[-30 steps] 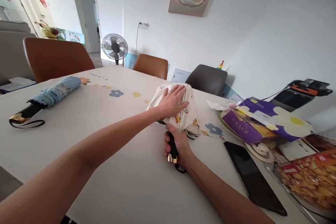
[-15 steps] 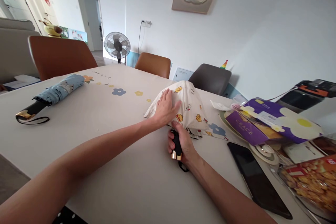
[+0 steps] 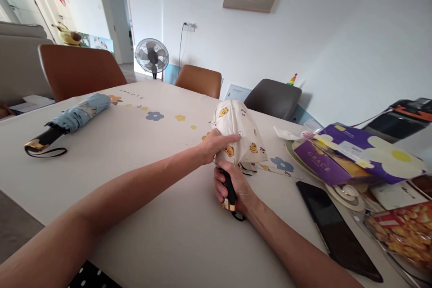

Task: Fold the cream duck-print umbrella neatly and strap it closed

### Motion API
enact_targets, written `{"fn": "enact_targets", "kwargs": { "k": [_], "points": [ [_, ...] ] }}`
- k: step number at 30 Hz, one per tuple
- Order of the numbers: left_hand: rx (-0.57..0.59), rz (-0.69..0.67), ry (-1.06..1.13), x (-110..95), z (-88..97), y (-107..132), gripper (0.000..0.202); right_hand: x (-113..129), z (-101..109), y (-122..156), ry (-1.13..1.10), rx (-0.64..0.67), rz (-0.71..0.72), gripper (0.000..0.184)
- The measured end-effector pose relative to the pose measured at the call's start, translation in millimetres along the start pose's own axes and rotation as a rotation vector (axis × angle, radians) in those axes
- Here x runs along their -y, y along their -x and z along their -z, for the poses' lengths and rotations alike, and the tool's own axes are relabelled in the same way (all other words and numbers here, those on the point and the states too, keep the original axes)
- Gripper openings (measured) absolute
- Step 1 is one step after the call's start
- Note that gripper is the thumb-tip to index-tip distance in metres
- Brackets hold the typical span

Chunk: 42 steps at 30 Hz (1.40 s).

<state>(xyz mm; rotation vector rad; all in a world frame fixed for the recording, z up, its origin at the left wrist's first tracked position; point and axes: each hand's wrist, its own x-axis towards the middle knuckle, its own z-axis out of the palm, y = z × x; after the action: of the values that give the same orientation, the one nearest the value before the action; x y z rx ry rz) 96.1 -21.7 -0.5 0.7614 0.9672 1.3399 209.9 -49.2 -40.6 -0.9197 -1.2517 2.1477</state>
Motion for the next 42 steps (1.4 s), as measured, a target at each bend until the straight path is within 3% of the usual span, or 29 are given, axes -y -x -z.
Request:
{"fn": "enact_targets", "kwargs": {
  "k": [6, 15, 20, 24, 30, 37, 42],
  "points": [
    [0.136, 0.042, 0.198, 3.0, 6.2, 3.3, 0.047, -1.1, -1.2, 4.3, 0.064, 0.093, -0.032, 0.033],
    [-0.048, -0.13, 0.167, -0.5, -1.1, 11.4, 0.053, 1.5, -8.7, 5.3, -0.039, 0.044, 0.052, 0.025],
    [-0.057, -0.067, 0.189, 0.7, -1.9, 12.8, 0.052, -2.4, -5.2, 4.4, -0.015, 0.02, 0.086, 0.032],
    [-0.132, -0.015, 0.133, 6.2, 2.0, 9.6, 0.051, -5.2, -5.6, 2.6, 0.042, 0.003, 0.058, 0.029],
    [0.004, 0.059, 0.031, 2.6, 15.7, -1.8, 0.049, -4.6, -9.1, 3.1, -0.036, -0.072, 0.01, 0.024],
    [-0.223, -0.032, 0.019, -25.1, 43.6, -28.0, 0.05, -4.7, -5.4, 4.7, 0.043, 0.134, -0.118, 0.026],
    [-0.323, -0.08, 0.179, -43.9, 70.0, -39.6, 0.031, -2.9, -3.4, 6.5, 0.04, 0.288, -0.199, 0.027]
  ]
}}
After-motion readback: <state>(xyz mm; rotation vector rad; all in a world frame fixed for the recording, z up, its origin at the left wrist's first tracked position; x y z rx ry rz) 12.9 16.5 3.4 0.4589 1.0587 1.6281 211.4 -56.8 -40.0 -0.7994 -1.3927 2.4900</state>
